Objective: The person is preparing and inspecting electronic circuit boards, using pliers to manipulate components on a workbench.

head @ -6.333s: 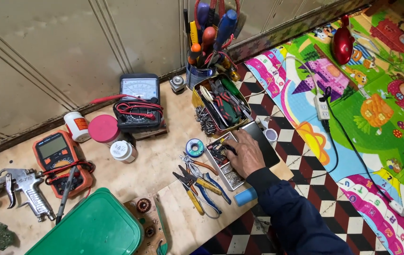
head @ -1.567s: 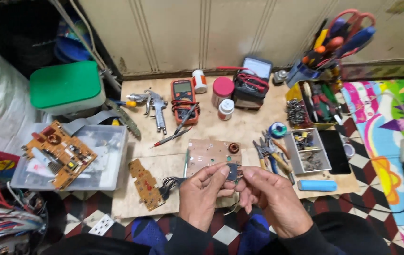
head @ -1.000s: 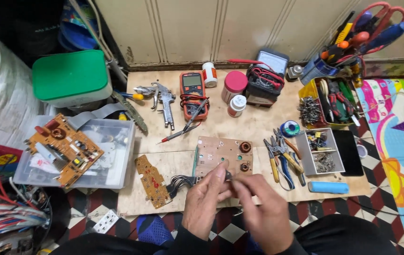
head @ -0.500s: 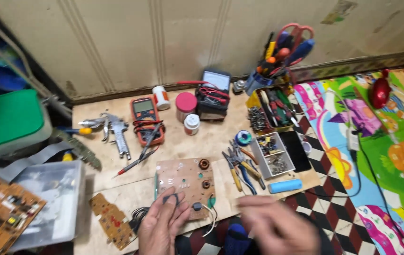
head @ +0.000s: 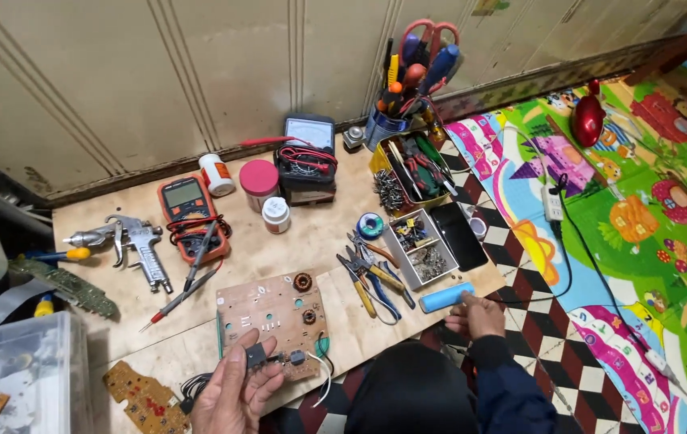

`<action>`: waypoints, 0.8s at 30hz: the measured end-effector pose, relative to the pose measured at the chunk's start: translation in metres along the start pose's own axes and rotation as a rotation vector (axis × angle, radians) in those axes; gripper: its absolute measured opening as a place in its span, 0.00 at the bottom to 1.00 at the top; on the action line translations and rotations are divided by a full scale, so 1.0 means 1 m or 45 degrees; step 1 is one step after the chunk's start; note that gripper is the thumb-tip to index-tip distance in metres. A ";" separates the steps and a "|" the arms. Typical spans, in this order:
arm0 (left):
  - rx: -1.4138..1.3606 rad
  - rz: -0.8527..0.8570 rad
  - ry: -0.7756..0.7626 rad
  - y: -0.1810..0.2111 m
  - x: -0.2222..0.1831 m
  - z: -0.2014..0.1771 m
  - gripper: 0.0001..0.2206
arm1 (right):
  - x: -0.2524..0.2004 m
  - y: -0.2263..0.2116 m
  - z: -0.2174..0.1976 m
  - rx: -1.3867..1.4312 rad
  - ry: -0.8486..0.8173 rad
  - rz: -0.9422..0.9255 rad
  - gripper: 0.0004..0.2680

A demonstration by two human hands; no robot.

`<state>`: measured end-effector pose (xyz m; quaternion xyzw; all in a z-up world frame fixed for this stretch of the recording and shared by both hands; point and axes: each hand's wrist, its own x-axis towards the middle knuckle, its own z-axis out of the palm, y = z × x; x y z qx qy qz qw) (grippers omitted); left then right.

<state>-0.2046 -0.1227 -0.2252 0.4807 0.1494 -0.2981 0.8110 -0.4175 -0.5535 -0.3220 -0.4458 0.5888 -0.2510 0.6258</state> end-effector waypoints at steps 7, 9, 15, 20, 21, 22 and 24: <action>-0.081 -0.075 -0.122 -0.026 0.037 0.001 0.27 | -0.018 -0.033 0.053 -0.490 0.418 0.112 0.29; -0.100 -0.124 -0.120 -0.022 0.039 0.017 0.27 | -0.020 -0.040 0.054 -0.506 0.421 0.138 0.27; -0.140 -0.141 0.083 0.008 -0.002 0.075 0.31 | 0.064 0.051 -0.038 0.166 -0.076 0.029 0.13; -0.131 -0.183 -0.001 0.024 -0.025 0.092 0.23 | -0.076 -0.077 -0.035 1.119 -0.537 -0.043 0.18; -0.140 -0.176 0.014 0.027 -0.027 0.093 0.23 | -0.077 -0.092 -0.034 1.109 -0.551 -0.033 0.18; -0.181 -0.186 -0.006 0.029 -0.028 0.093 0.24 | -0.077 -0.108 -0.034 1.018 -0.508 -0.063 0.19; -0.230 -0.198 -0.017 0.032 -0.032 0.094 0.24 | -0.088 -0.135 -0.026 0.918 -0.470 -0.089 0.20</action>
